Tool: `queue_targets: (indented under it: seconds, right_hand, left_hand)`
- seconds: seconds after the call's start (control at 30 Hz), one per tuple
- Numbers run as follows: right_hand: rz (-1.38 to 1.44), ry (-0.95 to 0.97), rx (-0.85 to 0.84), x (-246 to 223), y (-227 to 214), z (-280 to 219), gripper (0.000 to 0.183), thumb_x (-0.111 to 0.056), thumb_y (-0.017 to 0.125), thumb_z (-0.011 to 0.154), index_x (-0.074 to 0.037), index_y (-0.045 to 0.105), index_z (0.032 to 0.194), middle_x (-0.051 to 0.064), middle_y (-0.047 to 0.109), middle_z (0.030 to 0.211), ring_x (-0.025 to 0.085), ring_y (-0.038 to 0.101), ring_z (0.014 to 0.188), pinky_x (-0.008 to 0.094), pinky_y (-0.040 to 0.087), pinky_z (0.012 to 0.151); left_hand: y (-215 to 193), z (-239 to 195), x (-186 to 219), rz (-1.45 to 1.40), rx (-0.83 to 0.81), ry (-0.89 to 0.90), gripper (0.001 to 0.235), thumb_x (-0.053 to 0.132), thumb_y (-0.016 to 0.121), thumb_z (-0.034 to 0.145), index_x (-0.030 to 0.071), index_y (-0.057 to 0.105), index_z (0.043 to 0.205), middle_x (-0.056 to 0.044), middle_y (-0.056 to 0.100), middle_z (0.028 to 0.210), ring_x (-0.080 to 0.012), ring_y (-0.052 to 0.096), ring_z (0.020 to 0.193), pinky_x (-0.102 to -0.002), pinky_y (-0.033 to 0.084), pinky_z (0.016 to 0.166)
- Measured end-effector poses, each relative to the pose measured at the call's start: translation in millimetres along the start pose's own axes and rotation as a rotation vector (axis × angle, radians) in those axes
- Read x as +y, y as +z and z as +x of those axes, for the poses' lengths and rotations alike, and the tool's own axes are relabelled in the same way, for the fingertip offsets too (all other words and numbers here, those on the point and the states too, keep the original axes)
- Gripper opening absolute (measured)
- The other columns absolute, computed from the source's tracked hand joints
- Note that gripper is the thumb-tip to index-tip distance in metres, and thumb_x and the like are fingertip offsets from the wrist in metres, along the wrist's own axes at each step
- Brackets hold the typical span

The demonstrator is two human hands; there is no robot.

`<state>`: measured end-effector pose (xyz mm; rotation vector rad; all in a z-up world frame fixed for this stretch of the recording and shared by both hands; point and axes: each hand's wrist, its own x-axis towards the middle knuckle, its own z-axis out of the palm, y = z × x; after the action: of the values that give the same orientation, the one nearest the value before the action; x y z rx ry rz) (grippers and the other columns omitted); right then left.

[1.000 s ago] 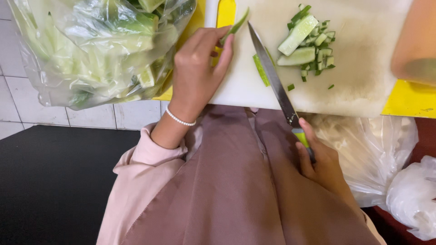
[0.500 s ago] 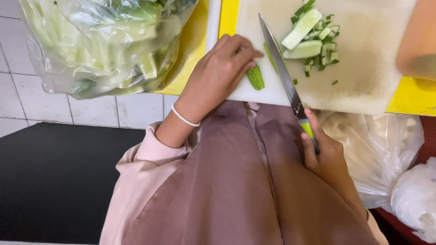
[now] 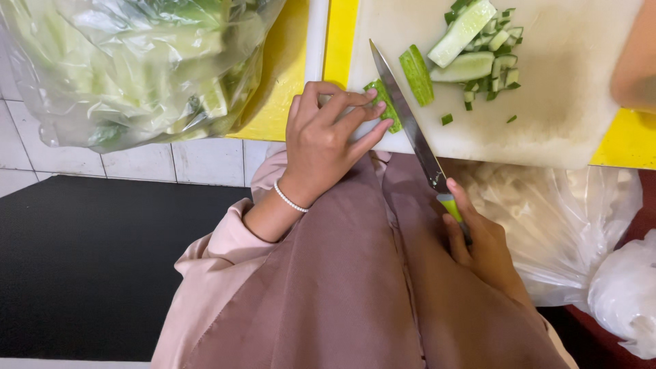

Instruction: The person slices a cucumber into small pieces on a white cutting board using a knife. The cucumber is first cut into halves, then into strips, and finally diced into small cubes. The diced cucumber is placed into a metal tray.

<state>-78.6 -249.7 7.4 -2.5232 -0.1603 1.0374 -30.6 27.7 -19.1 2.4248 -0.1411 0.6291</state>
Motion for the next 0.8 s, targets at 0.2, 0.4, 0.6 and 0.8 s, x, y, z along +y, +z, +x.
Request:
queue_targets:
  seconds: [0.2, 0.4, 0.6, 0.8]
  right_hand:
    - [0.032, 0.132, -0.054, -13.5, -3.6, -4.2, 0.057, -0.023, 0.045, 0.092, -0.034, 0.032, 0.146, 0.01, 0.063, 0.082, 0.029, 0.059, 0.069, 0.034, 0.043, 0.071]
    - [-0.054, 0.085, -0.088, -59.5, -24.0, 12.8, 0.057, -0.019, 0.04, 0.091, -0.031, 0.028, 0.146, 0.008, 0.066, 0.105, 0.04, 0.059, 0.078, 0.04, 0.044, 0.069]
    - [-0.543, -0.489, 0.376, -39.8, 0.2, 22.7, 0.046, -0.01, 0.047, 0.095, -0.011, 0.045, 0.141, -0.003, 0.062, 0.129, 0.016, 0.051, 0.056, 0.033, 0.043, 0.042]
    - [-0.421, -0.534, 0.54, -49.1, -5.1, 27.2, 0.048, -0.015, 0.045, 0.095, -0.025, 0.049, 0.142, 0.006, 0.05, 0.064, 0.031, 0.061, 0.063, 0.042, 0.051, 0.048]
  left_hand:
    - [-0.7, 1.2, -1.9, -0.022, -0.006, 0.01, 0.018, 0.025, 0.082, 0.08, 0.013, 0.069, 0.082, 0.006, 0.066, 0.087, -0.0236, 0.052, 0.082, -0.034, 0.035, 0.058]
    - [0.8, 0.0, -2.3, -0.028, -0.013, 0.003, 0.016, 0.024, 0.082, 0.081, 0.015, 0.069, 0.081, 0.008, 0.066, 0.09, -0.0218, 0.052, 0.083, -0.033, 0.033, 0.06]
    - [-0.6, -1.6, -0.3, 0.005, -0.001, 0.01, 0.017, 0.025, 0.082, 0.08, 0.015, 0.069, 0.08, 0.008, 0.067, 0.088, -0.0218, 0.053, 0.083, -0.033, 0.035, 0.061]
    - [9.5, -9.8, -6.8, -0.106, 0.114, 0.007, 0.004, 0.02, 0.073, 0.08, 0.019, 0.07, 0.078, 0.007, 0.065, 0.081, -0.0171, 0.055, 0.084, -0.028, 0.038, 0.066]
